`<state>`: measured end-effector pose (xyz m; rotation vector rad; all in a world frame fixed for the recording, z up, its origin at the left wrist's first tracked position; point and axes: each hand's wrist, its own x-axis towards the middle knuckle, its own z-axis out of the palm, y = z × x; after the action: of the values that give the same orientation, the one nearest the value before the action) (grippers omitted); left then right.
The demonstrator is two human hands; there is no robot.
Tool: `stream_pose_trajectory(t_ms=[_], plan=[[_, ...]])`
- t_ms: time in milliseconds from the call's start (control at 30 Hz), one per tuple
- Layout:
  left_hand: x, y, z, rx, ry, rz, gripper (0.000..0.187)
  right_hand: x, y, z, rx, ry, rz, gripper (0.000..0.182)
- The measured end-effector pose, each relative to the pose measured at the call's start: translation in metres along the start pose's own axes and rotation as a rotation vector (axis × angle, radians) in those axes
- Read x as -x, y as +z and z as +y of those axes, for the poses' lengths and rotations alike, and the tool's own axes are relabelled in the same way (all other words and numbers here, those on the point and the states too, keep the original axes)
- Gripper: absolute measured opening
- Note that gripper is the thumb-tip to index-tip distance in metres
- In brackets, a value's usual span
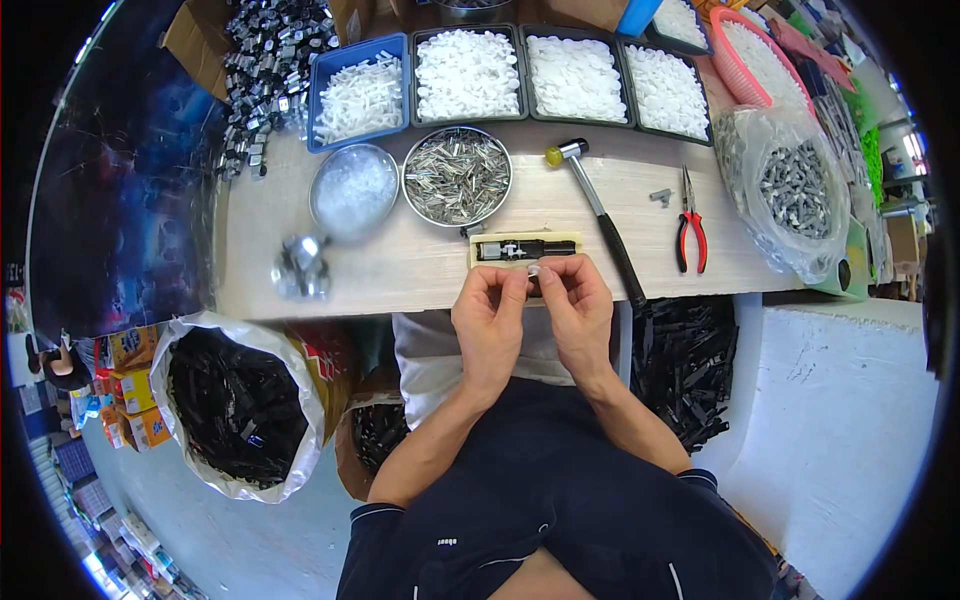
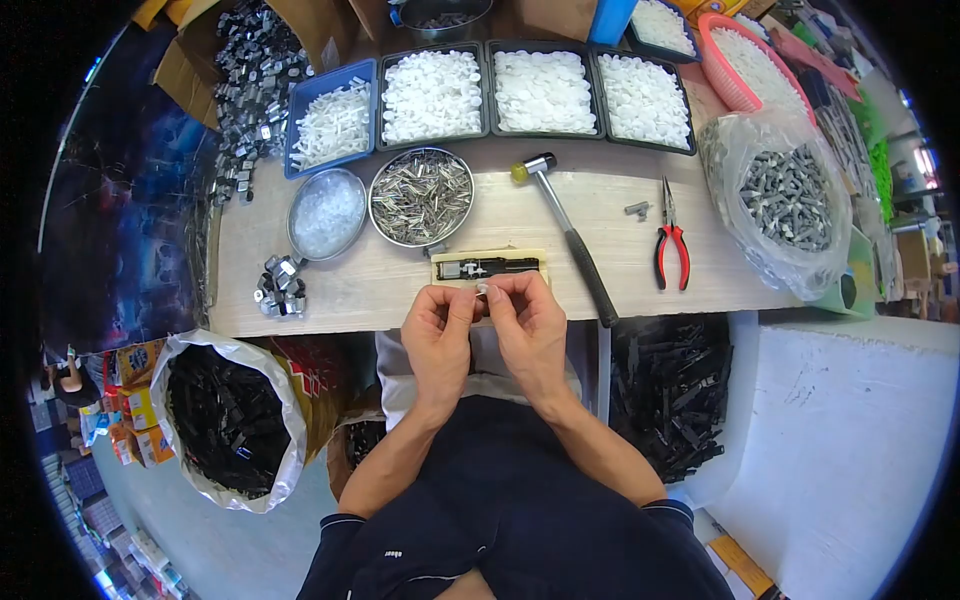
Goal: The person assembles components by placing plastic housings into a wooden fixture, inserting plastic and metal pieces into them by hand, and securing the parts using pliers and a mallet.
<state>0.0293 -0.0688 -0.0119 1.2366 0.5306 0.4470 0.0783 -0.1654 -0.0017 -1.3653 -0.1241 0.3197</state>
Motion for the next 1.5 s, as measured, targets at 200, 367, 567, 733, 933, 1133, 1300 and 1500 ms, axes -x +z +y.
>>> stream_pose_trajectory(t_ms=[200, 367, 567, 733, 933, 1133, 1300, 1500], plan=[[-0.002, -0.002, -0.004, -0.479, 0.474, 0.044, 0.015, 0.005, 0.005, 0.009, 0.01, -0.067, 0.035, 0.008], [-0.008, -0.012, 0.005, -0.487, 0.357, -0.091, 0.015, 0.008, 0.002, 0.005, -0.004, -0.041, -0.026, 0.01], [-0.016, -0.036, 0.02, -0.08, -0.248, -0.344, 0.018, -0.006, -0.038, 0.0, 0.124, 0.055, -0.409, 0.011], [-0.009, -0.039, 0.022, -0.1, -0.268, -0.337, 0.017, -0.013, -0.043, -0.016, 0.409, -0.034, -0.535, 0.011], [-0.004, -0.035, 0.034, -0.482, -0.074, -0.339, 0.015, -0.015, -0.04, -0.017, 0.626, -0.345, -0.56, 0.013], [0.003, -0.042, 0.012, -0.775, 0.638, -0.176, 0.014, -0.02, -0.033, -0.003, 0.926, -0.675, -0.343, 0.016], [0.008, -0.043, -0.002, -0.879, 0.844, -0.334, 0.017, -0.022, -0.029, 0.011, 1.053, -0.755, -0.331, 0.017], [0.013, -0.045, -0.007, -1.01, 0.872, -0.383, 0.019, -0.022, -0.031, 0.013, 1.039, -0.767, -0.351, 0.02]])
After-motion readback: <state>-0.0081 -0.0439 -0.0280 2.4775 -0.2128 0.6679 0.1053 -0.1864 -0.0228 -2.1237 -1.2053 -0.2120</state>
